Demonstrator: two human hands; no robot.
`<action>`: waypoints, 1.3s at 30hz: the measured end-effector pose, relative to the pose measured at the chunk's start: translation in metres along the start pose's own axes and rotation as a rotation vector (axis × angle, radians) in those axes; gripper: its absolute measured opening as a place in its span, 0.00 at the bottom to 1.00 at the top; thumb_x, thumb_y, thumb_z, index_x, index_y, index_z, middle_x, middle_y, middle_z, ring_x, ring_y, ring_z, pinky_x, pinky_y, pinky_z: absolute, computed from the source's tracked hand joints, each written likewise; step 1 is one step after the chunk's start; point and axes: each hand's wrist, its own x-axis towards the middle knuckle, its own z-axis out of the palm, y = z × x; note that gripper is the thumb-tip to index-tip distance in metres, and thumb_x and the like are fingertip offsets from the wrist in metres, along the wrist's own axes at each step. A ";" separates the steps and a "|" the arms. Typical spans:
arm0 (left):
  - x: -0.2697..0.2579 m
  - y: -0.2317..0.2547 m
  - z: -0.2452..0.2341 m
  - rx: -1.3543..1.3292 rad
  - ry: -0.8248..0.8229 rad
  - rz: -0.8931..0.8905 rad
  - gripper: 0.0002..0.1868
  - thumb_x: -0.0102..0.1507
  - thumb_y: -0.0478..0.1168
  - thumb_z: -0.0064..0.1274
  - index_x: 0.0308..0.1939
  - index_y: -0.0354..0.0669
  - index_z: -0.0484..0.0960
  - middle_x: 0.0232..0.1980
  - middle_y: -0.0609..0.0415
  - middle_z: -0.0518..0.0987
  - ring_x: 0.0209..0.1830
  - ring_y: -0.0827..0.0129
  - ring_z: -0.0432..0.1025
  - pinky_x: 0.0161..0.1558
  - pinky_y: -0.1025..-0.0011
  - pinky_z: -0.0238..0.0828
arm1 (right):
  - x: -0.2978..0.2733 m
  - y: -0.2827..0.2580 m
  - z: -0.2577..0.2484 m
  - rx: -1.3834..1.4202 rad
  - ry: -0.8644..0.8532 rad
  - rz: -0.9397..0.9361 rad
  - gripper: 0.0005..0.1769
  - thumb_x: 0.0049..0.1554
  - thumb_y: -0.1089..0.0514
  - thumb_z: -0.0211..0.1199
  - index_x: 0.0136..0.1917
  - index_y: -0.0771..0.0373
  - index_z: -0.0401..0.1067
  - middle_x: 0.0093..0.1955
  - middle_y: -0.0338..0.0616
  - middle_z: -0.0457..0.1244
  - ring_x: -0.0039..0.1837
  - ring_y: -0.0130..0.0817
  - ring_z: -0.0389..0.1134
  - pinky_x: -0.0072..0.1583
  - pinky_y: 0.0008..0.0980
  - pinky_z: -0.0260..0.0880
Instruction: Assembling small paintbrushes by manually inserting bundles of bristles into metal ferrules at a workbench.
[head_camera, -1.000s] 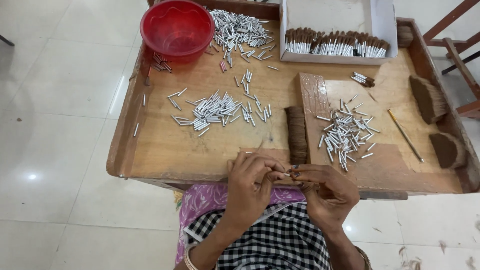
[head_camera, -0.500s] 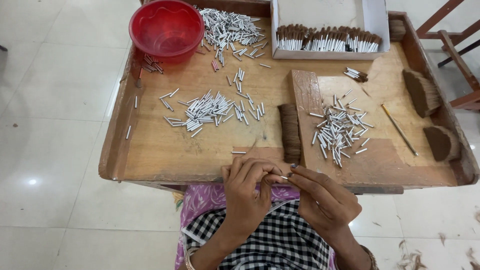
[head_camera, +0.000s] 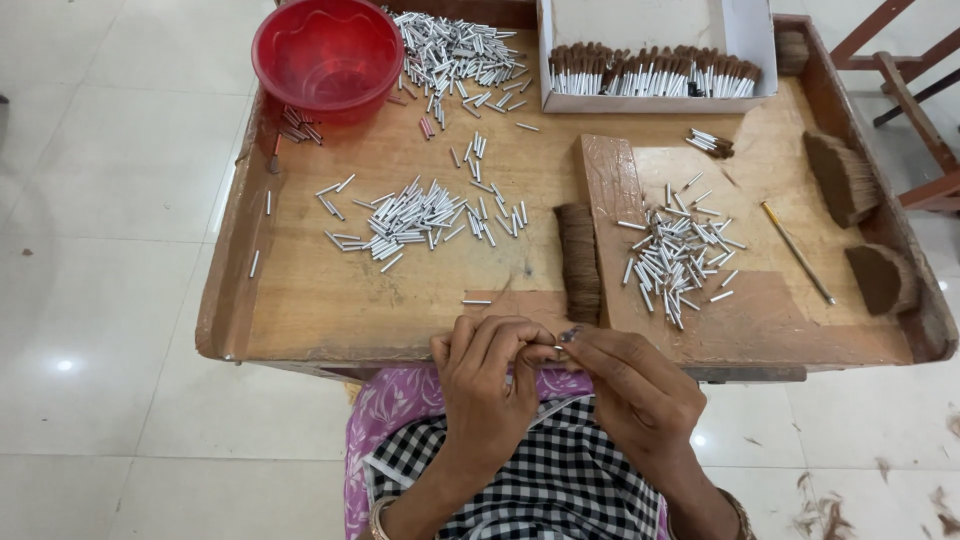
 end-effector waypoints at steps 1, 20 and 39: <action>0.000 0.000 -0.001 0.002 0.003 -0.003 0.06 0.61 0.35 0.63 0.38 0.48 0.81 0.42 0.65 0.82 0.42 0.69 0.69 0.46 0.66 0.53 | -0.002 0.002 0.002 0.002 -0.004 -0.002 0.18 0.51 0.78 0.66 0.54 0.70 0.77 0.54 0.50 0.70 0.51 0.35 0.76 0.51 0.26 0.80; -0.015 -0.026 -0.007 0.073 -0.118 -0.031 0.12 0.60 0.33 0.57 0.47 0.47 0.85 0.45 0.60 0.79 0.46 0.65 0.69 0.48 0.63 0.56 | 0.001 0.009 0.030 -0.177 0.013 0.038 0.11 0.45 0.72 0.67 0.36 0.56 0.78 0.56 0.37 0.72 0.74 0.44 0.65 0.79 0.53 0.51; 0.012 -0.043 -0.027 0.182 0.026 -0.084 0.05 0.67 0.42 0.57 0.44 0.49 0.84 0.43 0.60 0.79 0.45 0.64 0.69 0.48 0.62 0.56 | 0.021 0.006 0.046 -0.336 -0.205 -0.022 0.13 0.46 0.68 0.68 0.43 0.52 0.79 0.50 0.31 0.67 0.61 0.39 0.64 0.67 0.45 0.54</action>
